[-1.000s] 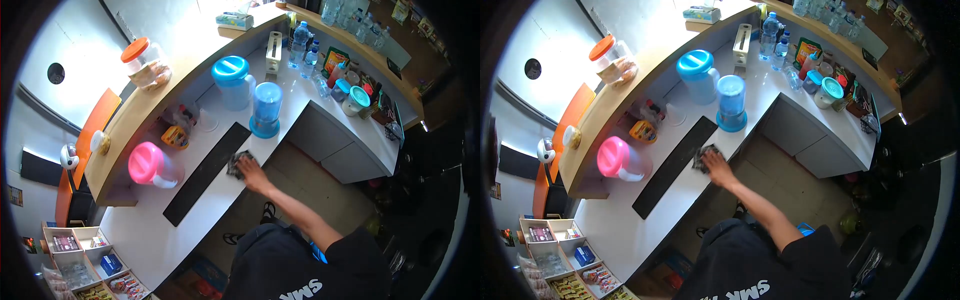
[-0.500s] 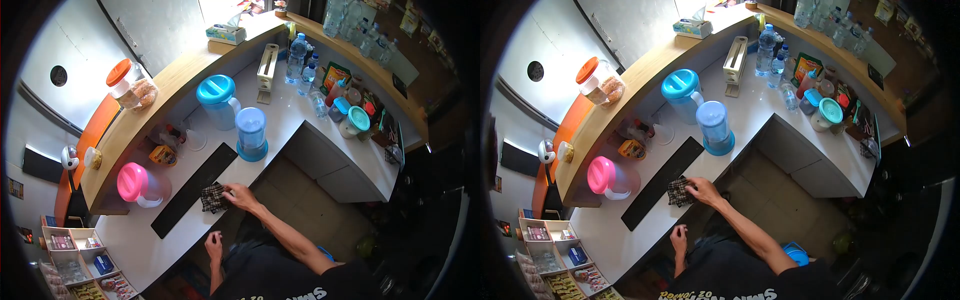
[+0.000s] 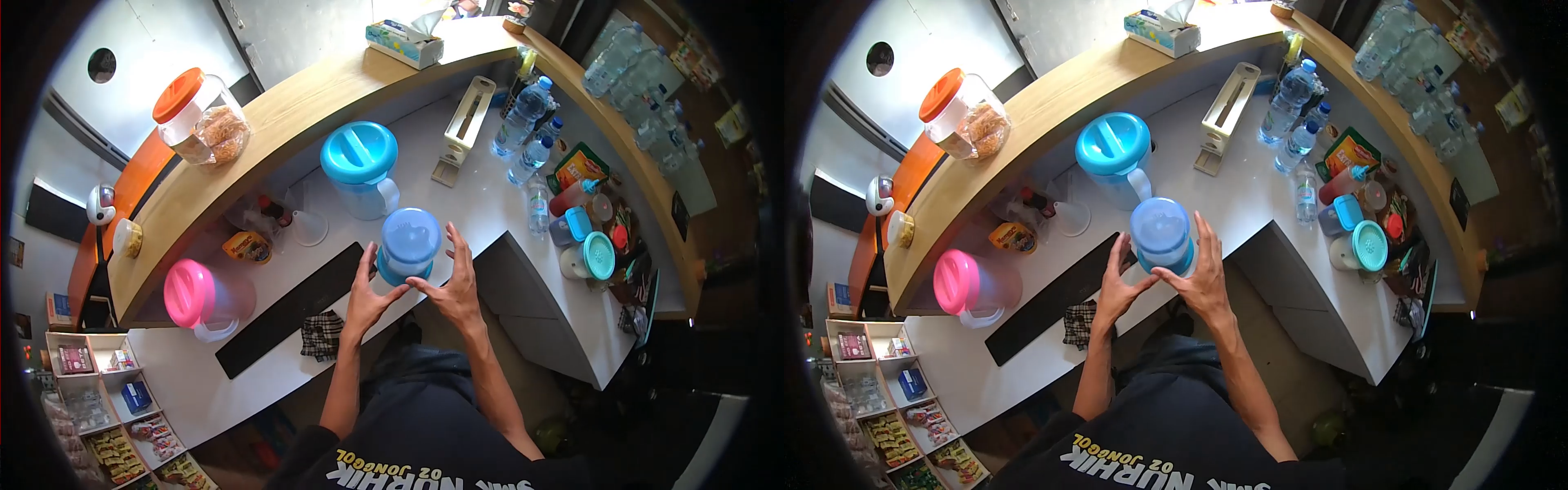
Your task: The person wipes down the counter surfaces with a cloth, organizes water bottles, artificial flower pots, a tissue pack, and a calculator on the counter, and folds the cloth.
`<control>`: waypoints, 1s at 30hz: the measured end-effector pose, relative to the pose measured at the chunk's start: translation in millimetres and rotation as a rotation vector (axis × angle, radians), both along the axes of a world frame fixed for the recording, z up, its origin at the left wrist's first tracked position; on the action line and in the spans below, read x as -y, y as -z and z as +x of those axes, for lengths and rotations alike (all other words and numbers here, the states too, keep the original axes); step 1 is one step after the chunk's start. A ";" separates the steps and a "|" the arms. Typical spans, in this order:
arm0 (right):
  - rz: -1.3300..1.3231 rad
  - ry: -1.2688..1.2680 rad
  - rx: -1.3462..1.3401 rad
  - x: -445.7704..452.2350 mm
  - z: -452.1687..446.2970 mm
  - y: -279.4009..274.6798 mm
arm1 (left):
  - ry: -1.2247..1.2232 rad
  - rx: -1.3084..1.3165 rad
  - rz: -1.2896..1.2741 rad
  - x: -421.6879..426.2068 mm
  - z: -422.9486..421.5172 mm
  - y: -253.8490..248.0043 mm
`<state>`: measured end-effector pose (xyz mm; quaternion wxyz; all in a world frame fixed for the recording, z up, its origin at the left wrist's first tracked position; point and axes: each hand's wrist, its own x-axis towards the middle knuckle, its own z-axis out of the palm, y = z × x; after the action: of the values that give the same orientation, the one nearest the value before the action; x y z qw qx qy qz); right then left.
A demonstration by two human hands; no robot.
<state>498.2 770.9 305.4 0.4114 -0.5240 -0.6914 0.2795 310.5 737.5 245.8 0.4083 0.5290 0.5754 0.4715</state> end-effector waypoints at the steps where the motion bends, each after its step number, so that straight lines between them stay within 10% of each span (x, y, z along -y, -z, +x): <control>1: 0.009 -0.049 0.013 -7.0 -0.9 -0.9 | 0.028 0.023 -0.015 -10.4 2.4 18.2; 17: 0.131 -0.224 0.315 -68.6 -2.2 -5.5 | -0.294 0.016 0.046 -44.8 79.3 130.8; 30: 0.158 -0.330 0.328 -82.4 9.7 -6.1 | -0.385 0.058 -0.019 -48.6 91.1 127.2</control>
<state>507.9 853.3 311.5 0.2819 -0.4085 -0.8450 0.1992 401.7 786.0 118.5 0.3318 0.3915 0.6584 0.5506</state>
